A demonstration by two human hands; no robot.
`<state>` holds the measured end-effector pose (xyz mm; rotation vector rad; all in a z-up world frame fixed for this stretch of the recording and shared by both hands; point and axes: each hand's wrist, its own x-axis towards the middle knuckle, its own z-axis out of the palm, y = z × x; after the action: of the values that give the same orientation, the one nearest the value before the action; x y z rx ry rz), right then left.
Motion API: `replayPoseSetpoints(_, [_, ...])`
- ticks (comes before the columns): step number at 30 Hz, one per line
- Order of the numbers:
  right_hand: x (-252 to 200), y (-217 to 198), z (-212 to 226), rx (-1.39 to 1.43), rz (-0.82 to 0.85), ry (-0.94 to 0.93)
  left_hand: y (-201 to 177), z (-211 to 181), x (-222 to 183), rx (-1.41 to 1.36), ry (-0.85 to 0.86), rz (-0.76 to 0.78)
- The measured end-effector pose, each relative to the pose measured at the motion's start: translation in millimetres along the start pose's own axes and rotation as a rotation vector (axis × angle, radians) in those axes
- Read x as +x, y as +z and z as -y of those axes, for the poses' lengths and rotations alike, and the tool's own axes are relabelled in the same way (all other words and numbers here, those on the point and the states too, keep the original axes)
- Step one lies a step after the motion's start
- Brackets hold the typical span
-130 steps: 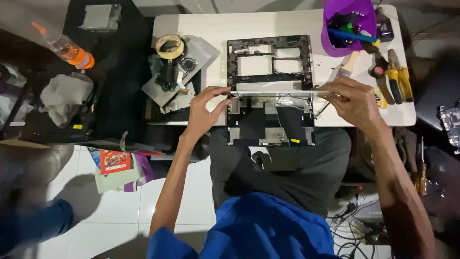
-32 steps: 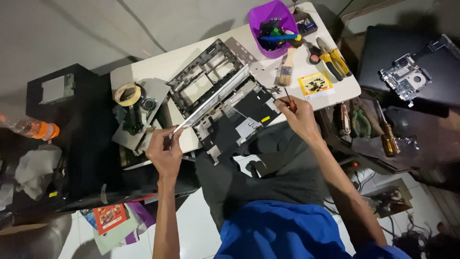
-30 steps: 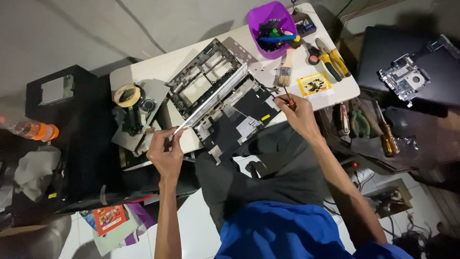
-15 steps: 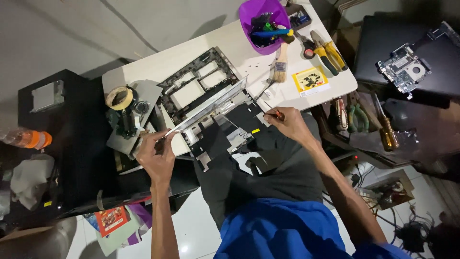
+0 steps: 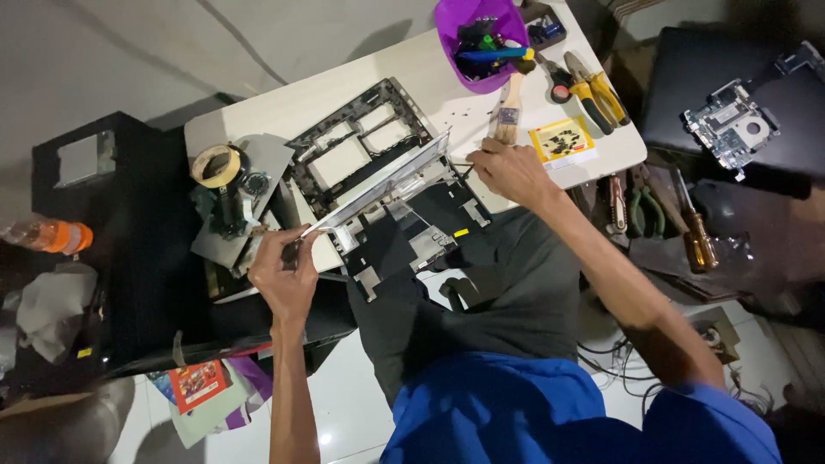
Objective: Reassembling the screen frame of a laptop by aligning the bezel and securing it with screws.
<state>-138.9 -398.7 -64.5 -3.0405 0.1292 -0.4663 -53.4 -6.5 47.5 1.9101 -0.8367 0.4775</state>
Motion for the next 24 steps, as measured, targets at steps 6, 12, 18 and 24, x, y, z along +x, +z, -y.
replayPoseSetpoints(6, [10.3, 12.1, -16.8, -0.335, -0.303, -0.271, 1.4, 4.6, -0.2, -0.005, -0.013, -0.014])
replayPoseSetpoints(12, [8.1, -14.7, -2.3, -0.191, -0.248, -0.194, -2.2, -3.2, 4.0, 0.007, -0.007, 0.008])
replayPoseSetpoints(18, [-12.4, -63.8, 67.9, 0.339, -0.011, -0.098, 0.8, -0.2, 4.9, -0.009, -0.046, -0.004])
replayPoseSetpoints(24, [-54.2, -60.4, 86.2, 0.444, -0.195, 0.243, 2.1, 6.7, 3.6, -0.003, -0.034, -0.028])
